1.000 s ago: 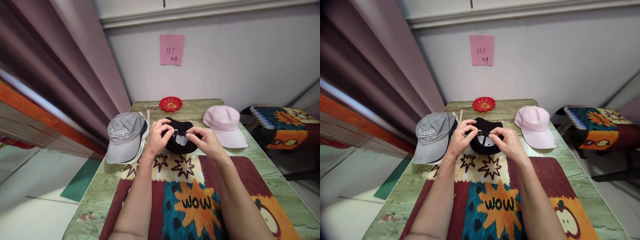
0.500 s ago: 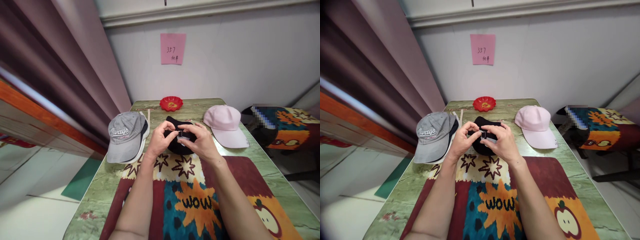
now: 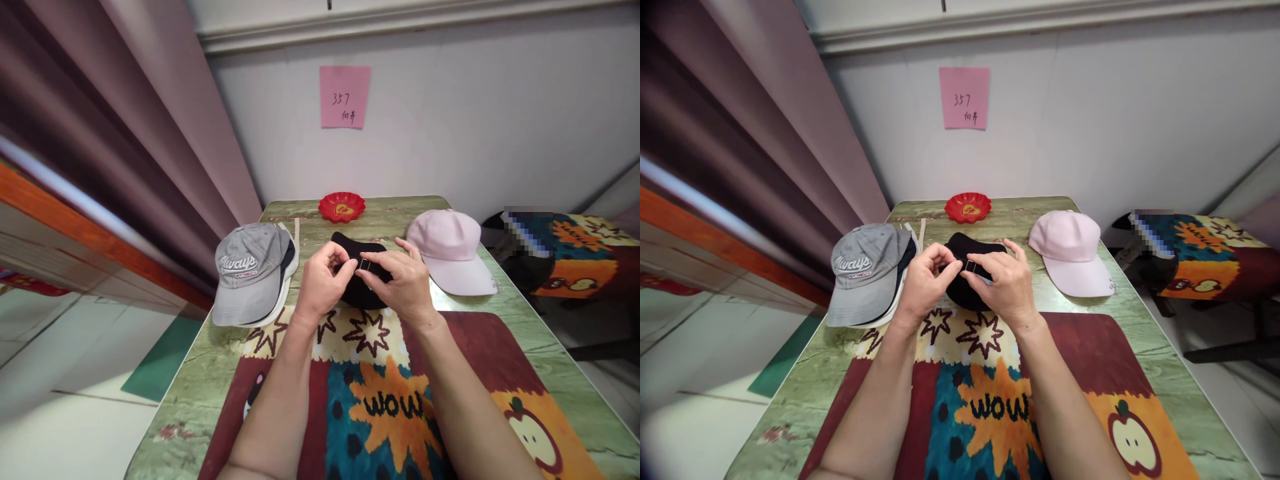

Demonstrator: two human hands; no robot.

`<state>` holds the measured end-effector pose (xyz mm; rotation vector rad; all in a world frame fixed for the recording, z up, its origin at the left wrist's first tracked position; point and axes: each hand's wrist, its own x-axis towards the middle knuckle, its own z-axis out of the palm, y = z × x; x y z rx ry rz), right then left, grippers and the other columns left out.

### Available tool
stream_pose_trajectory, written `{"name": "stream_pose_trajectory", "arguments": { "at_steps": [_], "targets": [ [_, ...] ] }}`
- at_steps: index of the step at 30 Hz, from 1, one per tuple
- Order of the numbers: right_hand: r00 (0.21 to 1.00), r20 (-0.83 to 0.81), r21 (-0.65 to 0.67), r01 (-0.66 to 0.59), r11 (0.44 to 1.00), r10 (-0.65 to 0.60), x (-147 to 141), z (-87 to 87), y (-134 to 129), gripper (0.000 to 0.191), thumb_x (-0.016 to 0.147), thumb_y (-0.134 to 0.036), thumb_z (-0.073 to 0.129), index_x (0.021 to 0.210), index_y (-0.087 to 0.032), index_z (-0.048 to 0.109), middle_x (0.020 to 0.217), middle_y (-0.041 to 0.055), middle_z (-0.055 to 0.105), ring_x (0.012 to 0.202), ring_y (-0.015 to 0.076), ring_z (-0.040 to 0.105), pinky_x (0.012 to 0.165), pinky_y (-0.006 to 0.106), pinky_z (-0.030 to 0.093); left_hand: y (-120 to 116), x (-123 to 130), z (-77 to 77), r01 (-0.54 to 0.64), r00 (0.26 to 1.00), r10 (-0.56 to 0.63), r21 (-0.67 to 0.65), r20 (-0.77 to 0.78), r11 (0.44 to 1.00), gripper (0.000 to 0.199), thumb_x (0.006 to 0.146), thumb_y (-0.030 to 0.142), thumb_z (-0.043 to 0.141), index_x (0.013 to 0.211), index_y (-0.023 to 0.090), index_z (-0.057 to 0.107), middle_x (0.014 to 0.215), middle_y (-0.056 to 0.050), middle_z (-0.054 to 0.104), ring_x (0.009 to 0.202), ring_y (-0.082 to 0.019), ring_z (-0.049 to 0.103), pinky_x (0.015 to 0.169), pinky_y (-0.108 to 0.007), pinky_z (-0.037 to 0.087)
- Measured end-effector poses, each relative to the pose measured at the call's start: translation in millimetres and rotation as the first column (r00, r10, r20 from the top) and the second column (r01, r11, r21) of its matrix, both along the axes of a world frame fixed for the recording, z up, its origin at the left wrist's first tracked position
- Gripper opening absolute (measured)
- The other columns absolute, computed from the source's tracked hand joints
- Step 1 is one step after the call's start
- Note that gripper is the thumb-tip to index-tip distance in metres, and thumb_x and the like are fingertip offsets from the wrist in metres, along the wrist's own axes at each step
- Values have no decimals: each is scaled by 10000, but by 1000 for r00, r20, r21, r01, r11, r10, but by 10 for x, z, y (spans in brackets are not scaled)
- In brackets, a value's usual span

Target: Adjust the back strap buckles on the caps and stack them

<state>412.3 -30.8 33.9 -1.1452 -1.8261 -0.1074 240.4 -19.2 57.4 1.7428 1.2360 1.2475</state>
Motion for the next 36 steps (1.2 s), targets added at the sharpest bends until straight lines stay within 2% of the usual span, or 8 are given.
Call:
{"name": "stream_pose_trajectory", "arguments": {
  "at_steps": [4, 12, 20, 23, 26, 29, 33, 36],
  "targets": [
    [1000, -19, -3, -14, 1000, 14, -19, 32, -16, 112, 907, -316, 669, 969, -264, 745, 937, 19, 812, 787, 202, 757, 1127, 490, 417, 12, 39, -39, 79, 992, -64, -138, 107, 987, 239, 813, 405, 723, 778, 184, 640, 686, 28, 608, 577, -103, 523, 535, -226, 417],
    [997, -60, 29, -36, 999, 37, -64, 9, -25, 82, 863, -274, 660, 905, -258, 728, 857, 7, 800, 720, 194, 743, 1087, 462, 510, 8, 25, -62, 171, 962, -110, -234, 251, 957, 231, 823, 379, 707, 746, 174, 631, 684, 11, 666, 658, -135, 636, 664, -256, 529],
    [996, -84, -26, -22, 999, 20, 15, -21, 9, 120, 840, -307, 683, 913, -276, 772, 873, 13, 800, 947, 271, 768, 983, 460, 598, 22, 13, -74, 216, 954, -158, -219, 256, 952, 232, 839, 386, 694, 769, 177, 623, 695, 1, 682, 673, -142, 656, 690, -266, 535],
    [994, -97, -44, -64, 997, 60, 50, -33, 22, 153, 850, -327, 717, 976, -268, 782, 957, 27, 809, 1014, 283, 758, 990, 453, 596, 59, -36, -87, 186, 966, -142, -197, 215, 963, 214, 839, 375, 701, 809, 175, 631, 721, -7, 674, 674, -135, 634, 659, -250, 515],
    [989, -103, -103, -115, 988, 104, 39, -30, 20, 216, 867, -323, 731, 1074, -275, 773, 1066, 33, 801, 1070, 283, 742, 1019, 457, 575, 87, -120, -63, 70, 995, -64, -69, 73, 995, 304, 784, 307, 761, 1055, 198, 674, 978, -32, 694, 682, -106, 587, 603, -223, 473],
    [982, -123, -137, -159, 978, 142, 3, -3, 3, 265, 893, -306, 709, 1155, -291, 746, 1120, 32, 789, 1051, 258, 745, 1032, 445, 558, 92, -184, -22, 145, 986, -143, 15, -86, 989, 341, 833, 311, 725, 1165, 238, 697, 1189, -59, 662, 753, -116, 598, 610, -227, 472],
    [974, -140, -233, -205, 951, 176, 97, 40, -3, 427, 843, -356, 776, 1252, -265, 697, 1061, 37, 799, 1014, 247, 742, 1099, 468, 488, 115, -233, -36, 240, 954, -236, -4, -184, 971, 187, 887, 349, 672, 988, 218, 759, 997, -55, 665, 806, -151, 609, 652, -242, 484],
    [975, -160, -360, -202, 911, 153, 310, 30, 21, 293, 869, -410, 737, 1118, -256, 752, 1024, 34, 799, 980, 258, 734, 1106, 508, 445, 168, -315, -98, 196, 972, -199, -38, -127, 980, 182, 869, 367, 691, 925, 203, 745, 903, -33, 614, 694, -121, 576, 598, -235, 473]
  ]
}}
